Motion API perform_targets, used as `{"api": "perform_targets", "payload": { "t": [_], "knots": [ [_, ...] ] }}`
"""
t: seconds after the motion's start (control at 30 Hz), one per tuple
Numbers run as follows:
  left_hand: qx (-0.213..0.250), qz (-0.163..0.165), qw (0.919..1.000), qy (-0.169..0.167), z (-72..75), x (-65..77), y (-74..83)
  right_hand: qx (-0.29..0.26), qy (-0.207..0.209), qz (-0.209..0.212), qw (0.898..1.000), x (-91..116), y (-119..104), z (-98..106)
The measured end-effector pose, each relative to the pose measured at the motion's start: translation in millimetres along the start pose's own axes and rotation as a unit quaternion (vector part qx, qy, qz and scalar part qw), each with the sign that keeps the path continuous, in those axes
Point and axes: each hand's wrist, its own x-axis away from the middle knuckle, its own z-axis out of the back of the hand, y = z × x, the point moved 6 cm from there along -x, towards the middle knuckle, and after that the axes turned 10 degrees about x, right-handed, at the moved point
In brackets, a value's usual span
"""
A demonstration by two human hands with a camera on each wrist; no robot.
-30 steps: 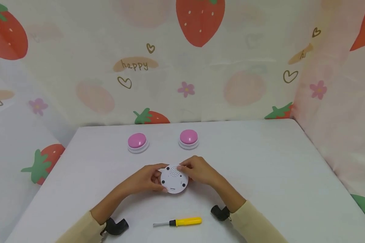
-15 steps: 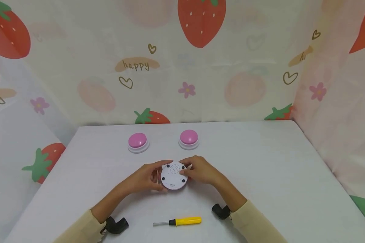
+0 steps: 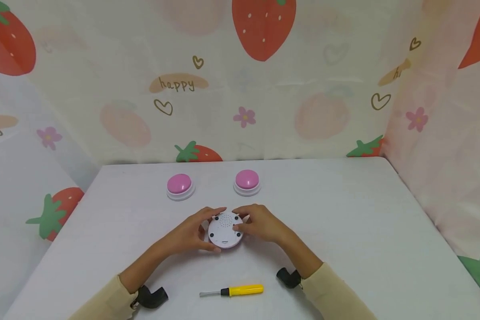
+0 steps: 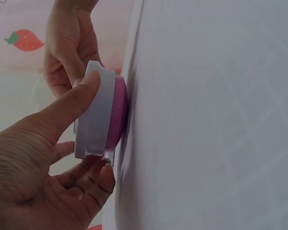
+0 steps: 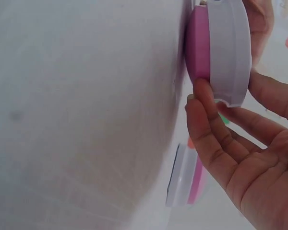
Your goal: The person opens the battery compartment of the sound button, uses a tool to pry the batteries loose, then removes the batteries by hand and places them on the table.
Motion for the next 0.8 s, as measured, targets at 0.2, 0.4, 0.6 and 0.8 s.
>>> {"api": "perform_targets", "payload": {
  "t": [0.2,0.4,0.6,0.8],
  "knots": [
    [0.006,0.007,1.0,-0.002,-1.8,0.2,-3.4,0.036,0.015,-0.003,0.999,1.7,-6.4,1.1],
    [0.012,0.024,0.9996,0.003,-1.5,-1.8,-4.9,0.147,0.057,-0.016,0.987,10.4,-24.7,8.0],
    [0.018,0.036,0.9992,0.006,-0.8,-1.6,-3.9,0.22,0.051,0.042,0.973,14.5,-46.1,5.2],
    [0.033,0.032,0.9989,0.001,-2.2,-0.4,-4.4,0.237,0.028,0.059,0.969,15.1,-50.4,-2.1]
  ]
}}
